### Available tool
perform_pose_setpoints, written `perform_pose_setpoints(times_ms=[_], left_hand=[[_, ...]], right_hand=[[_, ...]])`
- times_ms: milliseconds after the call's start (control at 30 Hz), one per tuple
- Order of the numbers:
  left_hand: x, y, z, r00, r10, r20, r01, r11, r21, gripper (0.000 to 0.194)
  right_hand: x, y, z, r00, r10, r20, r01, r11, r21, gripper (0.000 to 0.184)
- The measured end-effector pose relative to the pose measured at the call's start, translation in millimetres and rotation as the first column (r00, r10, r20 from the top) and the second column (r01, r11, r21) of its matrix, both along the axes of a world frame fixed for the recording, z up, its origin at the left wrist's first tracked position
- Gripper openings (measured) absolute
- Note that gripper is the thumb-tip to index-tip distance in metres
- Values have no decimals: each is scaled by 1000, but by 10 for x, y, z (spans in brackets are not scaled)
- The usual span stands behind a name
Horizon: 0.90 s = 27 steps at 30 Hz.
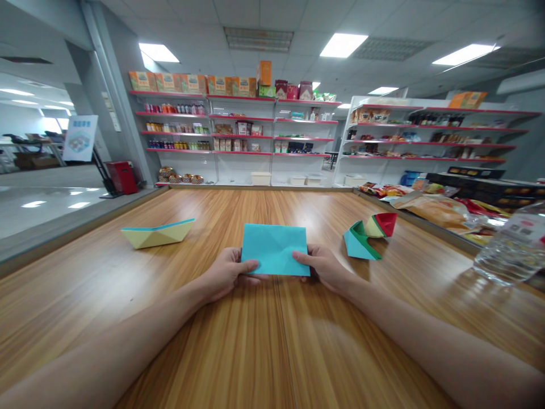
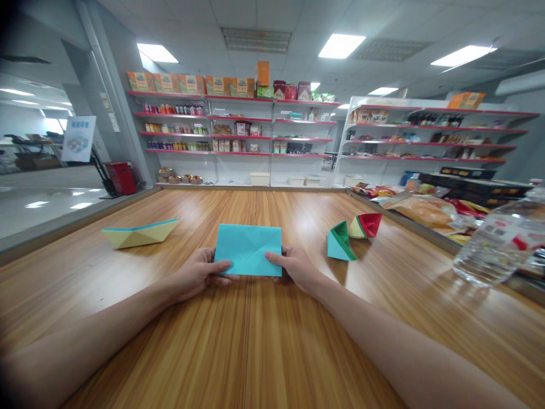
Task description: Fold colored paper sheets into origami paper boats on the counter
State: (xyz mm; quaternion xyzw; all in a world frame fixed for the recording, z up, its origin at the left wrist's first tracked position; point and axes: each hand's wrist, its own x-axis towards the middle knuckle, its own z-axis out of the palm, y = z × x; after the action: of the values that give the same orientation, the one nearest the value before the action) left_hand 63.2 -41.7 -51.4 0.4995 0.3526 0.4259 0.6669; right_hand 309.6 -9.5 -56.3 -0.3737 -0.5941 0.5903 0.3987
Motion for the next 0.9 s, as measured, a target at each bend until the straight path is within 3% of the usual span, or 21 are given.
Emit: perform_pose_setpoints(times_ms=[300,433,533,600,667,767,833,900], left_hand=[[-2,-12,22,999,-51,15,52,997,-59,29],[-3,-13,36,998,38,49,-34,996,-78,19],[-21,0,49,989,103,111,-93,992,-87,11],[-41,11,57,982,127,141,-113,988,-101,12],[-60,23,65,976,138,166,-121,987,-109,18],[-74,39,76,971,139,194,-115,985,-129,19],[-68,41,78,972,118,203,-86,983,-161,16],[-52,34,72,973,111,201,-89,989,-115,28]], right_hand=[[-8,-5,18,999,43,22,-42,999,-27,36],[-22,-49,74,999,-12,-51,13,1000,6,32],[-30,-89,87,993,-68,-99,73,996,43,50],[-42,-102,66,998,-58,-18,59,989,134,56],[-60,-103,32,989,-70,132,28,954,299,53],[-85,-89,3,928,-254,275,53,817,575,31],[-87,-78,16,887,-400,229,145,714,685,18],[-74,-71,47,870,-465,162,229,673,703,31]])
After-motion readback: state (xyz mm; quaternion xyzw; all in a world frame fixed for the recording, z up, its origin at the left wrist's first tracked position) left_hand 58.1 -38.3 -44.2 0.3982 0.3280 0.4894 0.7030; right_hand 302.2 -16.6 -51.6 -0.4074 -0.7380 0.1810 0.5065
